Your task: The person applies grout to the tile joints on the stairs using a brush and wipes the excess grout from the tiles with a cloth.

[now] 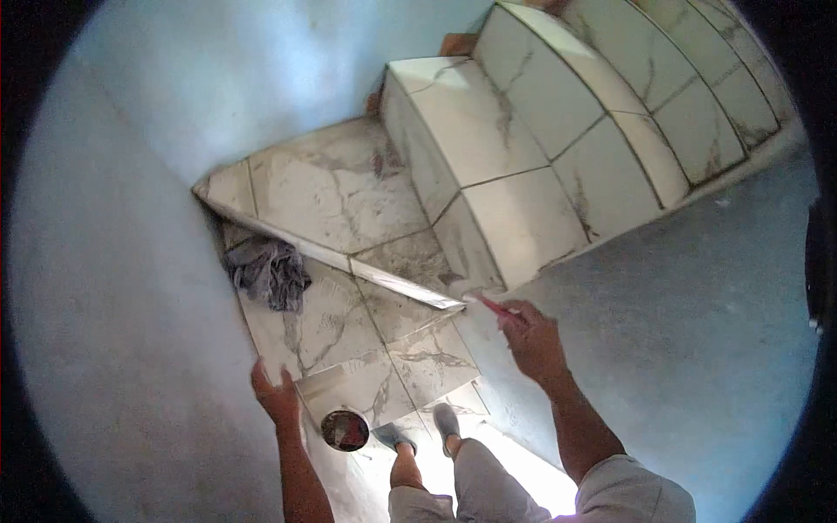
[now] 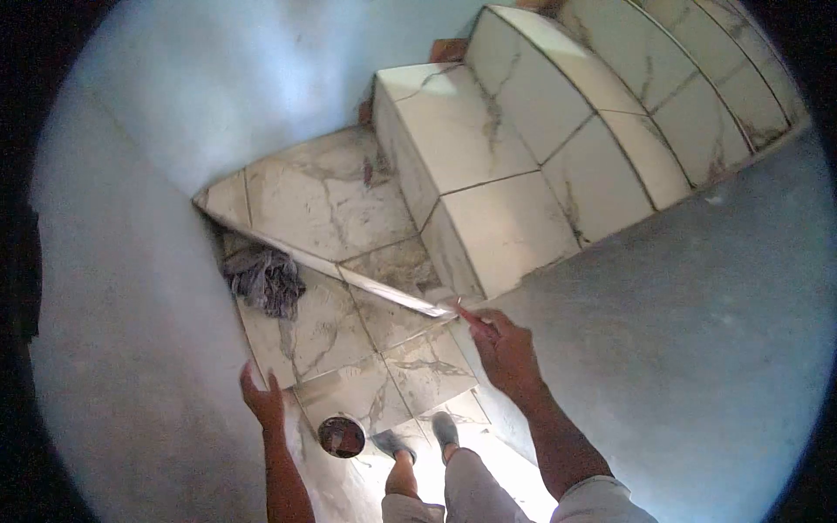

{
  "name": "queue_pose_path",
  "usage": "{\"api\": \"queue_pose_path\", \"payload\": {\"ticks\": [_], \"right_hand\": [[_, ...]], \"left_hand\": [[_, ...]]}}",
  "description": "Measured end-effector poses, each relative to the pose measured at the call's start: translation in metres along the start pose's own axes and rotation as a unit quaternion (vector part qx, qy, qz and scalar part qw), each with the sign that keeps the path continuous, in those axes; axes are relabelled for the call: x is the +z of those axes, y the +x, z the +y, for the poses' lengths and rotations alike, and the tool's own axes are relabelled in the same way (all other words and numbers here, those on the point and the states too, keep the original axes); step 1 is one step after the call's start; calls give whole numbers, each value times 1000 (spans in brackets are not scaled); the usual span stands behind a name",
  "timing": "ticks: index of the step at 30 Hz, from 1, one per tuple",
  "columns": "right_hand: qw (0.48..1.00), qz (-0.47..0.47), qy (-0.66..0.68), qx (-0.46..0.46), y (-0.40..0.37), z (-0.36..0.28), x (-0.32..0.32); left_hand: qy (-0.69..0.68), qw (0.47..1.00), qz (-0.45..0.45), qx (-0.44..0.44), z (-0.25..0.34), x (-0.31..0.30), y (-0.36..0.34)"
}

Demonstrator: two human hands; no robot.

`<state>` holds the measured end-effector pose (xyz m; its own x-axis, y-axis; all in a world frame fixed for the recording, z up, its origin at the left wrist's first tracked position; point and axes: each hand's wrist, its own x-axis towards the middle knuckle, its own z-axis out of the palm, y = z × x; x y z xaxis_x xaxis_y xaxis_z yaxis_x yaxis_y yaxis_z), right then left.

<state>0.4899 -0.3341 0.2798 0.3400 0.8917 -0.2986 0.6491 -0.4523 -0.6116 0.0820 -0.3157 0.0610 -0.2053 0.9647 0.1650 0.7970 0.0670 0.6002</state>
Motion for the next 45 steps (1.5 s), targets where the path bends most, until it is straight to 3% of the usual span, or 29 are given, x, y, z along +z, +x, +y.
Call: {"api": "queue_pose_path", "payload": {"ticks": [3,6,8,10,12,16,18,19,20,21,22,23,24,25,26,28,30,31,33,37,38,41,43,45], "right_hand": [[975,178,49,-125,2,-21,-36],[975,183,107,-63,27,-43,-57],[959,262,90,-67,59,-55,-59],[949,260,164,-71,102,-66,-62],[934,288,167,-131,149,-82,-67],[902,348,102,-235,265,-112,-71],[857,422,-32,-295,325,-109,-70],[866,419,-41,-270,343,-99,-64],[905,325,57,-269,360,-91,-57],[925,228,161,-258,364,-83,-53],[958,187,123,-180,345,-78,-52],[981,141,85,-102,308,-76,-46],[969,181,115,-121,275,-56,-25],[965,202,31,-163,238,-36,-12],[992,77,92,-43,187,-66,-55],[992,106,62,-11,138,-36,-54],[951,305,-33,-48,136,-40,-92],[951,304,-30,-34,145,-33,-96],[897,417,-30,146,170,-6,-97],[869,423,11,257,176,-22,-68],[875,454,-17,168,172,-28,-67],[830,525,-23,188,181,-19,-78],[814,499,-6,297,189,-6,-93],[785,518,30,339,204,-12,-77]], "left_hand": [[53,989,120,63,35,-41,86],[81,962,195,171,110,-92,196],[103,924,251,270,158,-124,272],[159,873,310,341,209,-156,345],[216,802,364,421,262,-191,413],[360,679,449,456,351,-259,552],[368,665,430,487,394,-291,611],[381,652,425,499,408,-301,636],[394,639,422,509,415,-303,661],[449,723,354,388,415,-300,687],[496,781,280,256,416,-297,707],[482,729,360,326,430,-290,691],[459,669,437,389,442,-286,675],[447,654,458,403,444,-288,674],[449,660,459,391,438,-287,682],[488,684,429,331,421,-288,703],[555,693,393,241,400,-290,719],[591,686,374,202,395,-293,725],[628,674,356,159,390,-295,725],[670,638,357,125,384,-298,736],[667,640,357,131,395,-294,728],[729,607,306,80,425,-289,695],[777,532,323,97,436,-284,682],[762,535,343,121,439,-285,681]]}}
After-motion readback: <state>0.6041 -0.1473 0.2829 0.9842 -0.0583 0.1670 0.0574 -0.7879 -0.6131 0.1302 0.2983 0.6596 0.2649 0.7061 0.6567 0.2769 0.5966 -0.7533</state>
